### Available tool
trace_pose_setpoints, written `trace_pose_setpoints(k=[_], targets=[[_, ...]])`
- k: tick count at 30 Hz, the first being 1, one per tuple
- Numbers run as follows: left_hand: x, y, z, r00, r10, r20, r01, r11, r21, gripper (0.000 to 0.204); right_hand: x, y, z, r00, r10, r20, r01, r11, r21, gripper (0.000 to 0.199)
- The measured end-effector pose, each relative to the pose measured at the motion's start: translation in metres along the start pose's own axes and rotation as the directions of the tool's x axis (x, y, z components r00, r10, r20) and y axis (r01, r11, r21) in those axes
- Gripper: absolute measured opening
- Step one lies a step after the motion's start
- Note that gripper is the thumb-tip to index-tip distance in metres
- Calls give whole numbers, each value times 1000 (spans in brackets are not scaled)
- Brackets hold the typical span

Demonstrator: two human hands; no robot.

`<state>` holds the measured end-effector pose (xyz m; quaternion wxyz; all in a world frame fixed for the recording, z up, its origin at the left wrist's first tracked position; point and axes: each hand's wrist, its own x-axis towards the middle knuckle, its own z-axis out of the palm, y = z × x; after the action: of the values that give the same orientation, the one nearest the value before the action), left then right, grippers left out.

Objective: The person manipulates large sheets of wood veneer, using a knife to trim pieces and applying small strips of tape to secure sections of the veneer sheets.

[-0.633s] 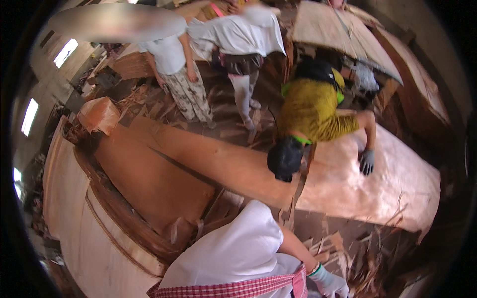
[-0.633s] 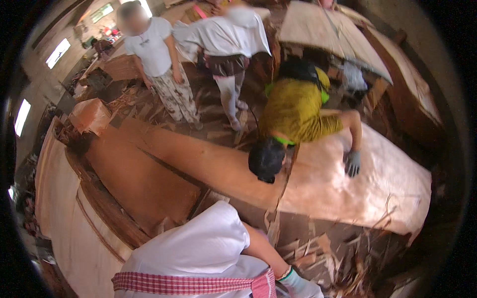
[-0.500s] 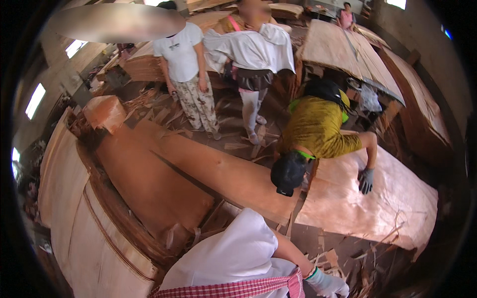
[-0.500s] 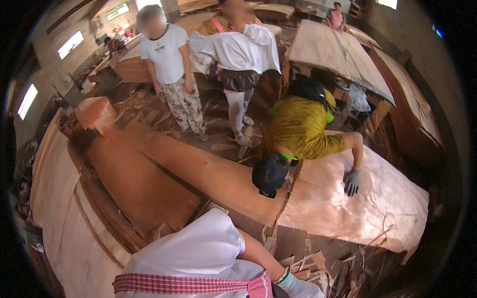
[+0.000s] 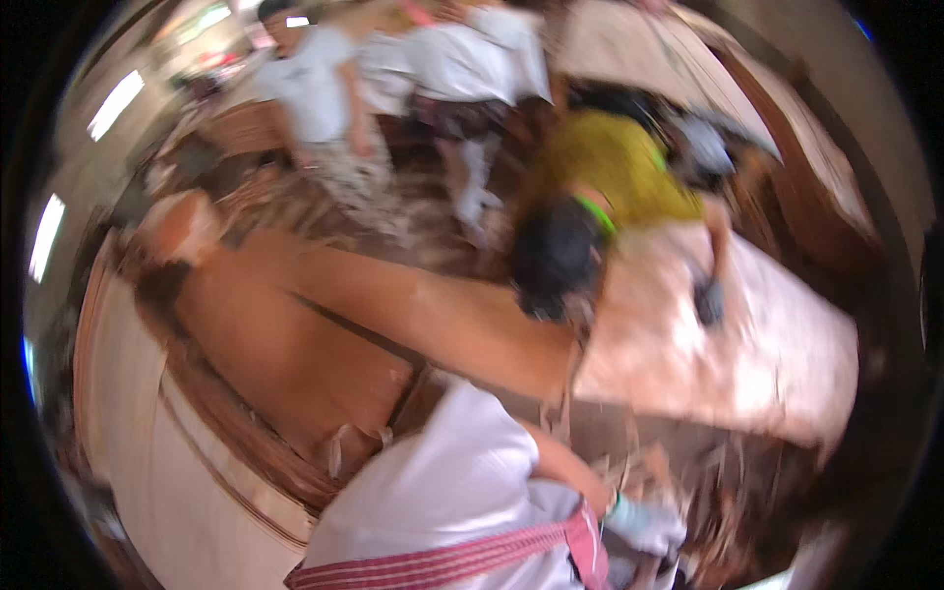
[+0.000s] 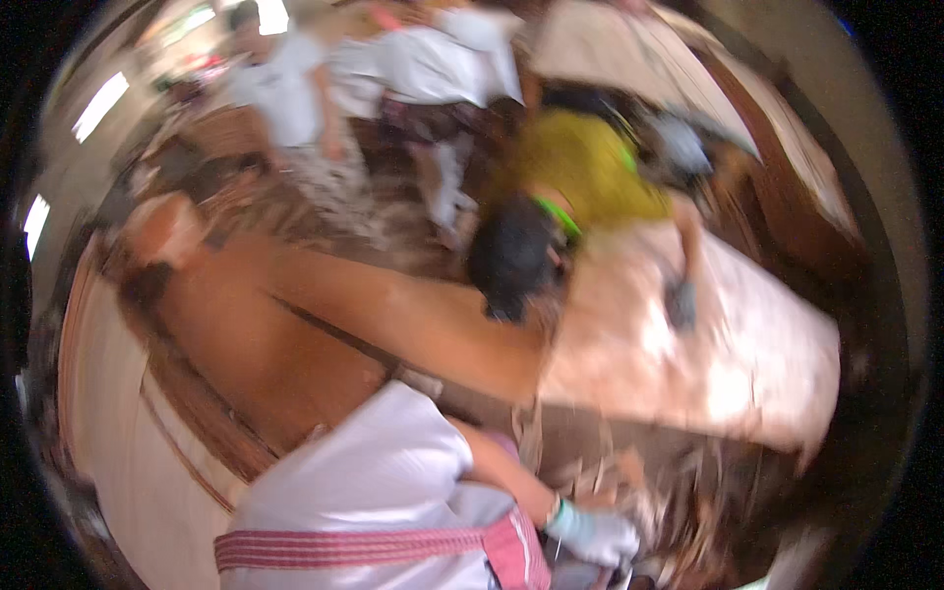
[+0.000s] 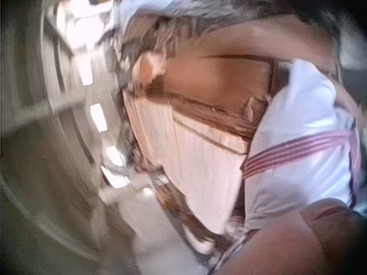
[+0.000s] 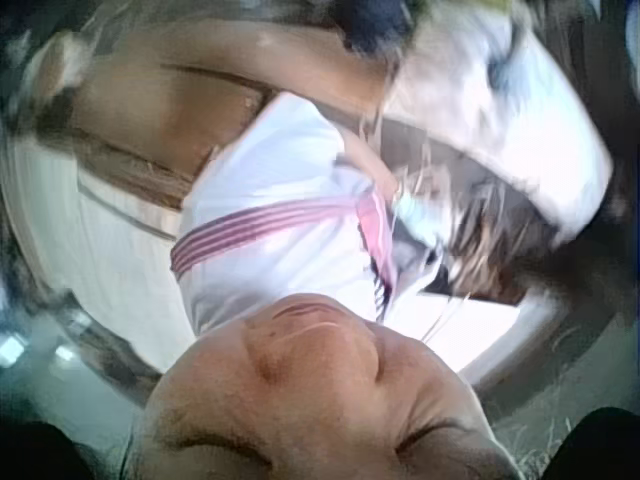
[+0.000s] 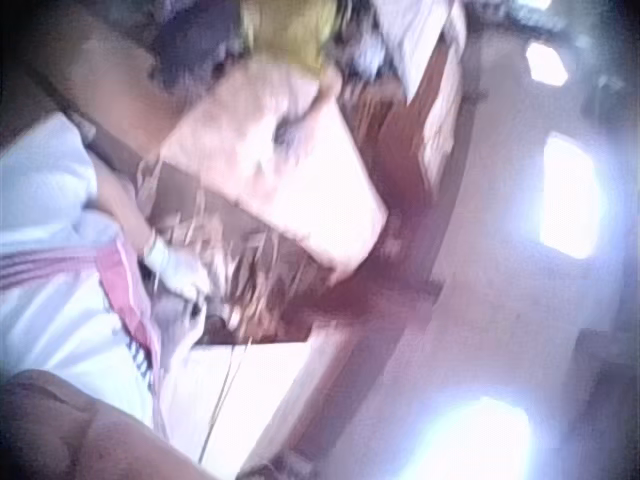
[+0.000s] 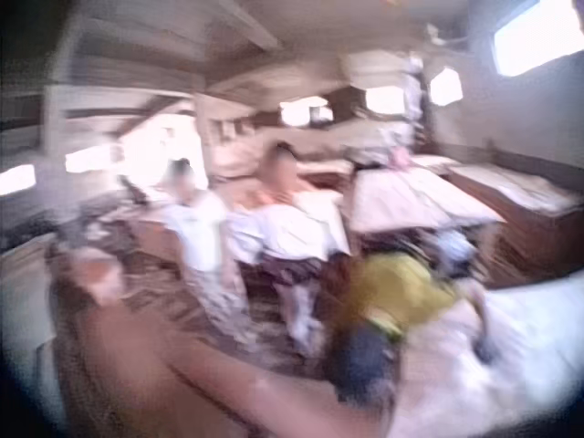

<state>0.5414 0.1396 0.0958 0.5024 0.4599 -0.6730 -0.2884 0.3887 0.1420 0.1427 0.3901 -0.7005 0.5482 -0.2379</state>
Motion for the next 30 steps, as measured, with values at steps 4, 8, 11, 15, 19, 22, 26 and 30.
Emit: trace_pose_setpoints(k=[4, 8, 11, 15, 19, 22, 26, 30], targets=[[-13, 7, -16, 970, -89, 227, 110, 990, -84, 25, -17, 8, 1, 948, 295, 121, -319, 857, 405, 14], [-56, 13, -2, 891, -209, 402, 249, 967, -49, 16, -47, 42, -3, 953, 278, 121, -261, 955, -140, 14], [-56, -1, 6, 848, -241, 472, 324, 941, -100, 15, -77, 64, 3, 880, 462, 111, -457, 887, -69, 16], [-59, -2, 24, 815, -238, 528, 355, 926, -131, 15, -98, 80, -2, 844, 533, 56, -536, 842, 59, 17], [-44, -32, 32, 885, -236, 402, 309, 943, -125, 18, -115, 80, -10, 761, 647, 43, -641, 739, 208, 16], [-9, -73, 23, 875, -325, 359, 347, 938, 5, 20, -130, 78, -12, 773, 633, -37, -611, 760, 221, 16], [45, -122, 34, 820, -412, 397, 324, 906, 271, 18, -168, 86, 4, 692, 717, -77, -640, 660, 394, 15], [90, -145, 99, 693, -284, 663, 86, 945, 314, 18, -244, 115, 55, 688, 705, -172, -695, 708, 123, 20]])
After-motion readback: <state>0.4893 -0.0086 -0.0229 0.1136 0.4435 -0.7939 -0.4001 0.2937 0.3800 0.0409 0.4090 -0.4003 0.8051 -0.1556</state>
